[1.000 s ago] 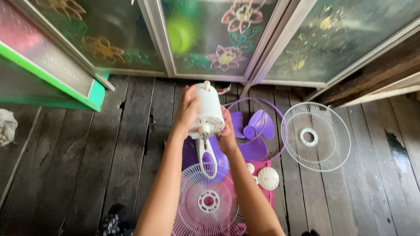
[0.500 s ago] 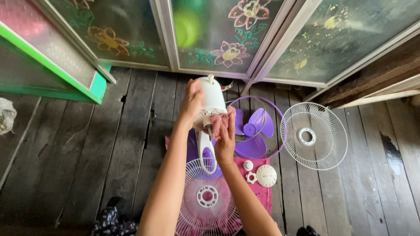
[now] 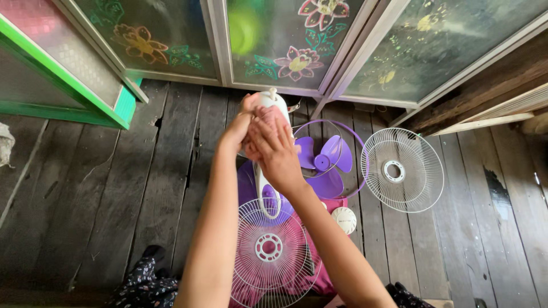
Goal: The person assembles a standing fan by attaching the front grille, motor housing, and fan blades. They use a screwdriver to secure the components and wipe the motor housing with a cloth before completing the assembly.
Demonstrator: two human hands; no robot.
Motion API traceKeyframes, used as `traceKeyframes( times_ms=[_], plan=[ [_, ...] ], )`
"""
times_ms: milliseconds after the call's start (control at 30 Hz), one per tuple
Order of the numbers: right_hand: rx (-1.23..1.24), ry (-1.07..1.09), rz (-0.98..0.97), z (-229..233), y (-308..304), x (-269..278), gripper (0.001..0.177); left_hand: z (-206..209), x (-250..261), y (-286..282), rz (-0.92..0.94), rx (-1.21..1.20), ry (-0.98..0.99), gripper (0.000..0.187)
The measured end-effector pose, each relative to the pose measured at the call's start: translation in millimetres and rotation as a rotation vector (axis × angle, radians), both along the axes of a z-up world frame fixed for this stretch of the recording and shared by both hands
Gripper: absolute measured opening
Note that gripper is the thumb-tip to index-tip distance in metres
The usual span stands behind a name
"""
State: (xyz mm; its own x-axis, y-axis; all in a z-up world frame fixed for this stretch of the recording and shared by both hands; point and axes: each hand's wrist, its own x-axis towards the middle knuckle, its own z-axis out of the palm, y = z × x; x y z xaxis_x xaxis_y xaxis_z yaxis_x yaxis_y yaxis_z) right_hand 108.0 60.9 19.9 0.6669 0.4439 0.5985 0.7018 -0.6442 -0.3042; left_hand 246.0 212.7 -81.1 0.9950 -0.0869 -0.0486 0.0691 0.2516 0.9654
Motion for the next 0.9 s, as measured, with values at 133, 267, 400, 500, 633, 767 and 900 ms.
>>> traceKeyframes(
  times_ms=[133,267,400,500,633,767,900],
  plan=[
    [-0.23,-0.054,0.223,14.1,-16.9,6.1,0.035,12.2,-15.8,4.8,-0.022,0.065,0.248,0.056],
    [-0.357,0.159,0.342,29.4,-48.2,26.5,0.012,32.7,-20.3,-12.0,-0.019,0.26,-0.05,0.061],
    [0.556,0.533,0.155,20.9,-108.2,28.9,0.022,18.0,-52.8,-6.0,0.165,0.121,-0.06,0.057],
    [1.416,0.716,0.272,-40.1,-104.5,38.1,0.034,-19.9,-85.7,-0.8,0.363,-0.102,0.06,0.056],
    [1.719,1.153,-0.183,-158.5,-68.2,56.2,0.065,-90.6,-106.2,-16.4,0.35,-0.018,0.116,0.043],
    [1.286,1.076,-0.139,-294.3,-9.3,64.6,0.02,-148.3,-113.8,-37.2,0.101,0.291,0.19,0.044],
    [0.344,0.505,-0.302,-407.6,-12.3,48.8,0.018,-176.5,-131.8,-43.8,0.135,0.409,0.225,0.041]
  ],
)
